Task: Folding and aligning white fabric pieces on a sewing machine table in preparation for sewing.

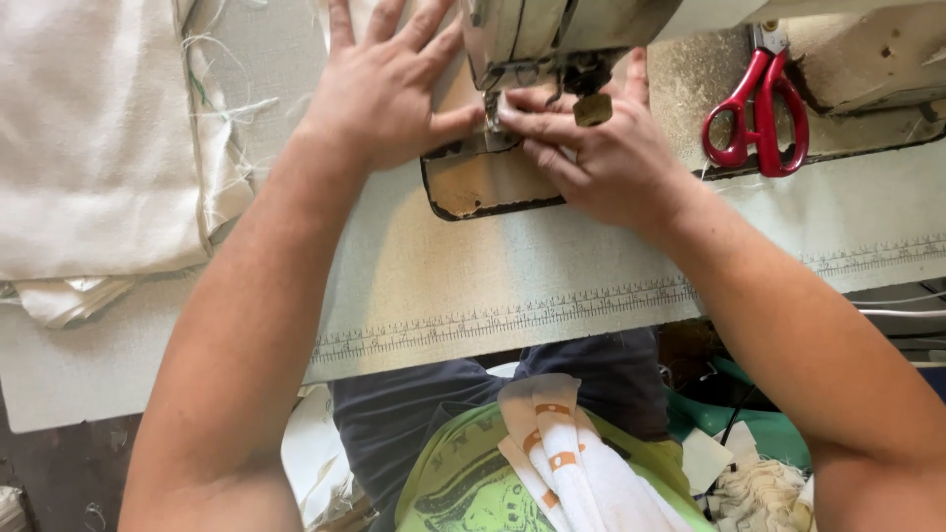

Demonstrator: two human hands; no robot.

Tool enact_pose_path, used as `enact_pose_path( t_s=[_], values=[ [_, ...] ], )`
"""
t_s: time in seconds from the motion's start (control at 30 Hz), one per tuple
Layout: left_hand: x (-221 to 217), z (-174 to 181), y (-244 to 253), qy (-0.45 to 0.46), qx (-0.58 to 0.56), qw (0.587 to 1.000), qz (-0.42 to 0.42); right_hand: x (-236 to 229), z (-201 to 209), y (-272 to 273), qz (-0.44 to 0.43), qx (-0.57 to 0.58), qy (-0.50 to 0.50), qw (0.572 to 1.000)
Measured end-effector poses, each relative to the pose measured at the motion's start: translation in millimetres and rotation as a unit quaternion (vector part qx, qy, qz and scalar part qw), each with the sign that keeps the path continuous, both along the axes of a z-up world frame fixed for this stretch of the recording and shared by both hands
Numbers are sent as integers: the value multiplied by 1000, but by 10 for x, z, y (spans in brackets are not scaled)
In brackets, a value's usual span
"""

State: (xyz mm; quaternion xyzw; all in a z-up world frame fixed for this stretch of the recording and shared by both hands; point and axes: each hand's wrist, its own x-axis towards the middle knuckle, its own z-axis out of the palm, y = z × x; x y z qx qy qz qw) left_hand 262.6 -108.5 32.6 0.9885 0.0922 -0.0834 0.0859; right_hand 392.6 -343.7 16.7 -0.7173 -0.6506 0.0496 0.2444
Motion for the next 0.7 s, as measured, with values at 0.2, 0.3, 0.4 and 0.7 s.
enact_pose_path(
  t_s=[0.2,0.3,0.4,0.7],
  values=[
    [-726,260,204,-280,0,960,16,-129,252,-420,-48,54,-8,997],
    [-2107,212,688,-284,58,952,93,-314,450,-930,-116,43,45,991],
    [-2449,367,602,-47,-165,909,380,-491,454,-1088,-132,37,48,989],
    [-2411,279,569,-301,-71,912,270,-1137,660,-696,-167,4,255,953]
  ],
)
